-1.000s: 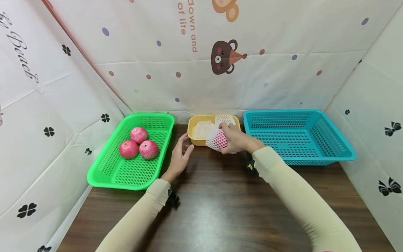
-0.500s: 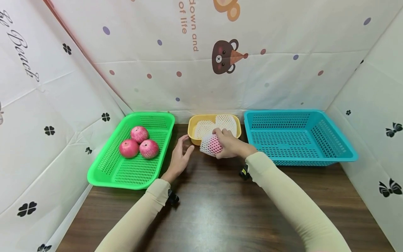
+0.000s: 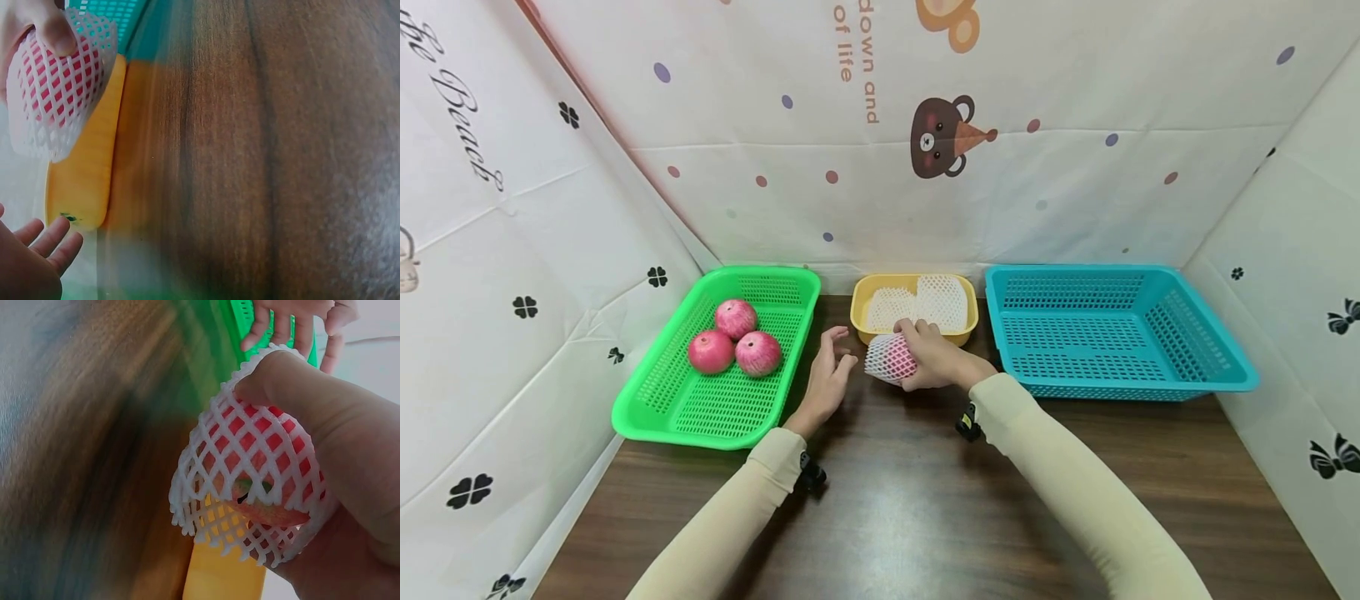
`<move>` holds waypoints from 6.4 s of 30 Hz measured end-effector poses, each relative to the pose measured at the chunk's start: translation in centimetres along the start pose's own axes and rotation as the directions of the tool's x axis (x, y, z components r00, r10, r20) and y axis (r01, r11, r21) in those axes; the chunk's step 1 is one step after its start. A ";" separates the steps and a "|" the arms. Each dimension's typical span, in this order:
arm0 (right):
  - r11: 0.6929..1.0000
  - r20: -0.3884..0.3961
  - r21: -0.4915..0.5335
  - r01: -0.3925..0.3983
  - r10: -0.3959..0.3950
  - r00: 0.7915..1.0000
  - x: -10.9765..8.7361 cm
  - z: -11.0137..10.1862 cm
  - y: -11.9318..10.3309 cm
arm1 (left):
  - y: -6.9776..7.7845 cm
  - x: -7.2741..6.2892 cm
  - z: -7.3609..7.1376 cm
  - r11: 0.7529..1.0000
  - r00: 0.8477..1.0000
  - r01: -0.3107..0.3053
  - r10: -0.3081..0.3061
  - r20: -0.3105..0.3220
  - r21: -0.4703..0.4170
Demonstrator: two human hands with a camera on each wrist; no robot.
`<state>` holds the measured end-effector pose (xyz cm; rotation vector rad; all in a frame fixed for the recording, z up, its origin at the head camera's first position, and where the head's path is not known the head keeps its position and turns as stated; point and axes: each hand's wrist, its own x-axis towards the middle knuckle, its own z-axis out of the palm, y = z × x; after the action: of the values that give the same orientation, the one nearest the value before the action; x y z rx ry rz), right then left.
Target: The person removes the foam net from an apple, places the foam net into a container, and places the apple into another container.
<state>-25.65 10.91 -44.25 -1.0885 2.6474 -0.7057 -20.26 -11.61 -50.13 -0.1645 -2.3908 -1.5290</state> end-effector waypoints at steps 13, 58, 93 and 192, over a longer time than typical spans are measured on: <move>0.999 0.025 0.001 0.034 -0.034 0.999 1.0 1.7 -0.2 | -0.2 -0.3 -0.3 0.999 1.000 0.021 -0.021 0.006 -0.028; 1.000 0.041 -0.010 -0.008 0.009 0.999 0.7 2.6 -0.8 | -0.3 -0.5 -0.4 0.998 0.998 0.059 -0.059 -0.001 -0.007; 0.998 -0.010 -0.040 -0.040 0.040 0.999 -2.4 1.4 0.5 | -1.3 -1.1 -1.5 0.946 0.995 0.094 -0.098 -0.002 0.310; 0.986 -0.142 -0.012 -0.164 0.161 0.977 -7.4 2.4 3.9 | -0.1 0.7 3.1 0.984 0.954 -0.031 -0.024 0.298 0.177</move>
<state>-21.97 17.64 -48.29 -0.8433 2.8303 -0.7445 -21.52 -8.89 -51.16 -0.3860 -2.7463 -1.3586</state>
